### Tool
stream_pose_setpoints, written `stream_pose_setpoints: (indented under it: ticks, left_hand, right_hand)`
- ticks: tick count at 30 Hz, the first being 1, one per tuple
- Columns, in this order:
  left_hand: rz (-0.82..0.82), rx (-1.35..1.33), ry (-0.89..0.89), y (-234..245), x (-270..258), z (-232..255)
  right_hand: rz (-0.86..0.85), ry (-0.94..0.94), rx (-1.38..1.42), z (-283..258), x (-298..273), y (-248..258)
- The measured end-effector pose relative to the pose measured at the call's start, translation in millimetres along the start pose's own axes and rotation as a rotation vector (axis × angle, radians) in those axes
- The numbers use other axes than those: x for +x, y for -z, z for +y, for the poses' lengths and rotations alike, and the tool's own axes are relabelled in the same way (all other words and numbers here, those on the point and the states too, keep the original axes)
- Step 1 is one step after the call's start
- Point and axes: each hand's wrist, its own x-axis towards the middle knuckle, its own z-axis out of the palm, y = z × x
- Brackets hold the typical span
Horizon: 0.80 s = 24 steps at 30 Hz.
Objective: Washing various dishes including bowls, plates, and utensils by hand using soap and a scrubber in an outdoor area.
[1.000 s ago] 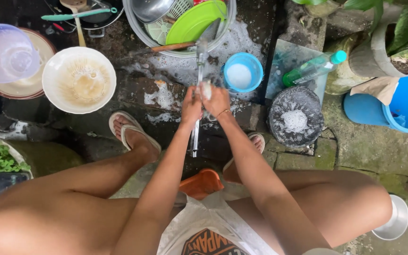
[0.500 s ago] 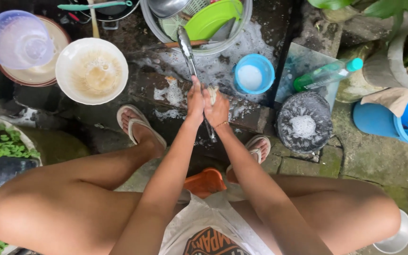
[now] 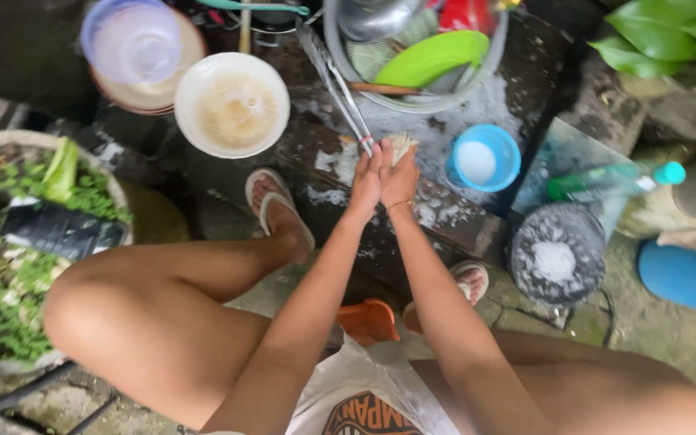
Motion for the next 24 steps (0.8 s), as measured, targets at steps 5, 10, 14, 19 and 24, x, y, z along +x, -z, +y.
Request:
stream_pose_setpoints:
  ticks: [5, 10, 14, 19, 24]
  left_hand:
    - [0.267, -0.053, -0.134, 58, 35, 43]
    - [0.379, -0.338, -0.113, 138, 90, 83]
    - [0.418, -0.306, -0.098, 171, 107, 93]
    - [0.513, -0.311, -0.126, 180, 114, 96]
    - [0.535, -0.498, -0.062, 203, 139, 77]
  right_hand:
    - [-0.239, 0.107, 0.179, -81, 16, -15]
    - [-0.506, 0.237, 0.201, -119, 6, -53]
    - [-0.581, 0.217, 0.135, -138, 2, -88]
    - [-0.537, 0.256, 0.116, -167, 13, -102]
    - [-0.718, 0.181, 0.074, -160, 31, -117]
